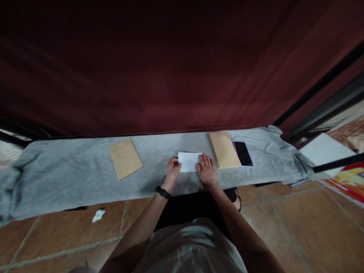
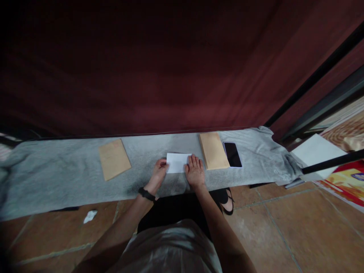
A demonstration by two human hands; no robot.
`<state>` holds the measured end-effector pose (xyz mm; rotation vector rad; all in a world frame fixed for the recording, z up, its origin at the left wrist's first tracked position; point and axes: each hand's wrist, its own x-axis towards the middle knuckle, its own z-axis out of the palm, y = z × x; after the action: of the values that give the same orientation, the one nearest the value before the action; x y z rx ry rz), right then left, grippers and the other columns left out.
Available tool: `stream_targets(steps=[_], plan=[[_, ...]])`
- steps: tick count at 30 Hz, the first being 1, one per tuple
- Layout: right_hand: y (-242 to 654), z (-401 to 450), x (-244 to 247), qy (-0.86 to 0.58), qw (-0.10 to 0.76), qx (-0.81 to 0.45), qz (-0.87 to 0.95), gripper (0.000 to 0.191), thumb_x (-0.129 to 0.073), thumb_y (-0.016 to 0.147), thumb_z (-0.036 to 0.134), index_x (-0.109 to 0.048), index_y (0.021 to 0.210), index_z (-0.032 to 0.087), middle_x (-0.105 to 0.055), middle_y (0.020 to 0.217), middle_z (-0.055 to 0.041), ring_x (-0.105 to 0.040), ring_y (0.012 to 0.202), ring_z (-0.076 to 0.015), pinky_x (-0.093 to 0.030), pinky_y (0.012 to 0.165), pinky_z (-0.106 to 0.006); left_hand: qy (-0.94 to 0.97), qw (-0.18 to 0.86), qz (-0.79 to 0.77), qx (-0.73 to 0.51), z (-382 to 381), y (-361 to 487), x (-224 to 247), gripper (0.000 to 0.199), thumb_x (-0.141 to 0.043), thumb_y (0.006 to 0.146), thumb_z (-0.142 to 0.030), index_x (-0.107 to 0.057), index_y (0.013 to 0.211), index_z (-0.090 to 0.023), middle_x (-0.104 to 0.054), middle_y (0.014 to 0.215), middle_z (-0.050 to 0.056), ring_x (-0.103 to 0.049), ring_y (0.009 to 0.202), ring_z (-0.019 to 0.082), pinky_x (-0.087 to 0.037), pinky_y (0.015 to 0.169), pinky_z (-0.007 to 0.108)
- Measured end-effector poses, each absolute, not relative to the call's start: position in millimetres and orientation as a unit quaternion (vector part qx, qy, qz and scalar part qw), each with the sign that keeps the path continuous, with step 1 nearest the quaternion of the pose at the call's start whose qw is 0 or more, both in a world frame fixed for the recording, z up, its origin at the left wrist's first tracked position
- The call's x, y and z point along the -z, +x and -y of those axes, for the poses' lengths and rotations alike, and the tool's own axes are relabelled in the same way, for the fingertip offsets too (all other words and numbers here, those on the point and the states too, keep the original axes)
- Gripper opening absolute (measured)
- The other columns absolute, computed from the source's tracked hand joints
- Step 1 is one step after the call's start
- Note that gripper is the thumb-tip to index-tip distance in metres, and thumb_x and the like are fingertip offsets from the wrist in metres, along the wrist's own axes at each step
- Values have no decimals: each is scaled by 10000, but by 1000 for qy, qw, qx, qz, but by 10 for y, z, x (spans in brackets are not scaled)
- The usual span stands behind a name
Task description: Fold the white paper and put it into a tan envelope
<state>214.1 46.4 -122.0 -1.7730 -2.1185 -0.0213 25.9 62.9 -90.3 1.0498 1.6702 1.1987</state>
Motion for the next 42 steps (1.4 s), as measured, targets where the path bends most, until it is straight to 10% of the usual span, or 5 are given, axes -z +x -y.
stream_targets(steps=[13,22,32,42], plan=[[2200,-350,1179,-549,156,-13,821,649,-432,1014,519,-386,1527,124,-311,1610,-180,-295,1487,-317,-221,1204,-508,492,402,-694,-337,-625,361,797,281,-622,734,-103,-581,1006,-160,-676,802,30,-646,787,190,-508,746,301],[2285,-283,1175,-512,120,-35,850,725,-516,969,555,-358,1542,141,-238,1635,-185,-246,1509,-306,-198,1213,-504,560,307,-703,-314,-513,439,688,497,-571,716,-60,-578,1210,-114,-564,1331,212,-494,1285,337,-365,1092,440],[2314,-256,1071,-496,123,-43,858,720,-575,935,568,-421,1510,164,-314,1610,-178,-295,1490,-303,-214,1210,-507,513,363,-692,-354,-772,324,653,195,-608,629,-39,-594,754,-188,-687,909,129,-606,1079,316,-451,953,410],[2329,-244,876,-516,272,-147,799,379,-425,994,267,-590,1333,226,-667,1319,-65,-620,1200,-199,-484,1026,-337,408,546,-597,-422,-764,135,303,156,-632,768,-243,-654,898,-159,-607,624,1,-595,569,139,-458,556,249]])
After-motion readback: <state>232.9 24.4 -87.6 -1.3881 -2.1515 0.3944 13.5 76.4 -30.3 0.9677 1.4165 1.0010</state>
